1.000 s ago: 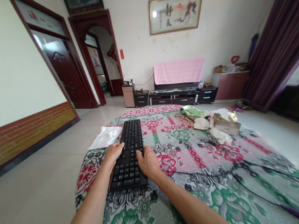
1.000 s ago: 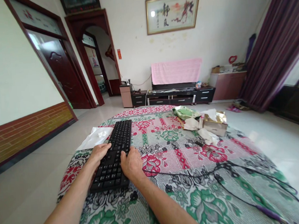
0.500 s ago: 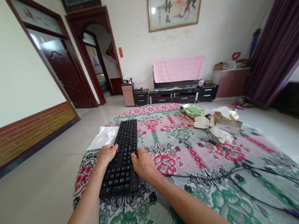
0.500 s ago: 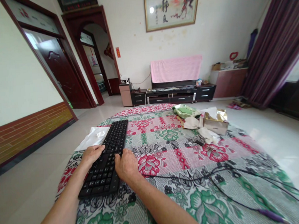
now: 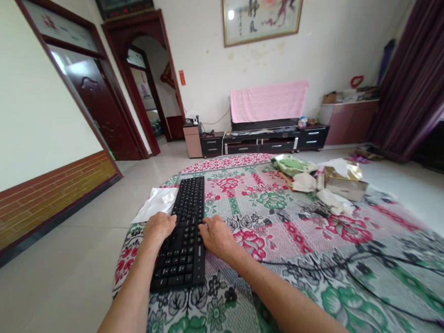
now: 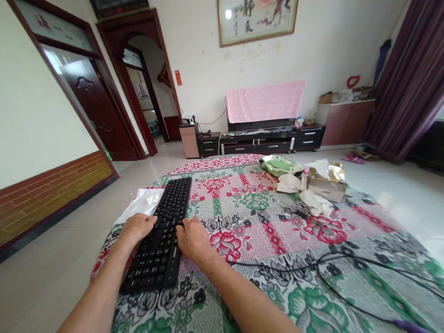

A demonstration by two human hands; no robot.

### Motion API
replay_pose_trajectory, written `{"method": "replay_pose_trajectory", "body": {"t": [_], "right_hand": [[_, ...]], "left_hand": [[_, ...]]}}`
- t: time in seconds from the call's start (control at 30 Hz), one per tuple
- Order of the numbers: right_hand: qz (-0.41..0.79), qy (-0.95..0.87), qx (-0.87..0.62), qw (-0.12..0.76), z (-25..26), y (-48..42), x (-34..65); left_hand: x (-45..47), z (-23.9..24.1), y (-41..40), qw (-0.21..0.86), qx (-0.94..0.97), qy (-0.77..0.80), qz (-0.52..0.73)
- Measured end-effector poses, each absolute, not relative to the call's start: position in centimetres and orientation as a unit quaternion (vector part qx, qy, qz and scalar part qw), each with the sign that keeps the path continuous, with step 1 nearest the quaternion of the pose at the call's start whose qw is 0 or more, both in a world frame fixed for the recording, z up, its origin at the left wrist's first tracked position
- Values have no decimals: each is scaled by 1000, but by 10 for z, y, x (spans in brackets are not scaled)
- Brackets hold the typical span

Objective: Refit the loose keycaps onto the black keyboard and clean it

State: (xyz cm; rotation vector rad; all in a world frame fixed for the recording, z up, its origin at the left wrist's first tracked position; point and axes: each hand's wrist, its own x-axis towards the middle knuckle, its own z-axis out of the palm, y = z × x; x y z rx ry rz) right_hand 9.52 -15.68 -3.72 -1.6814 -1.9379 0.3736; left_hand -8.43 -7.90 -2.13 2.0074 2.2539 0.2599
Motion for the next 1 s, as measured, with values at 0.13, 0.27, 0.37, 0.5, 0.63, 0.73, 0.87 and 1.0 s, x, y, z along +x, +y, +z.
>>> {"method": "replay_pose_trajectory", "body": {"t": [0.13,0.27,0.37,0.5,0.63,0.73,0.87,1.0], "right_hand": [[107,-732,-623,253,-35,-145,116],[82,-718,-646,245,-41,-133,149],[89,-738,-610,275,-51,-130,175],[133,-713,-569,387,-65,-131,195],[146,-701,-554,424,-72,-131,196],[130,-713,-548,419,-74,-129,194],[117,-718,-544,419,-75,-129,195],[116,-720,-547,412,-74,-129,195]], "left_hand": [[-60,-1,-84,9,670,733,116],[-7,0,-90,4,740,657,145],[35,-16,-95,49,778,603,173],[67,-34,-99,111,804,548,204],[67,-39,-100,57,837,527,134],[60,-38,-99,33,855,510,91],[49,-33,-94,40,873,480,74],[40,-25,-88,78,882,462,52]]}}
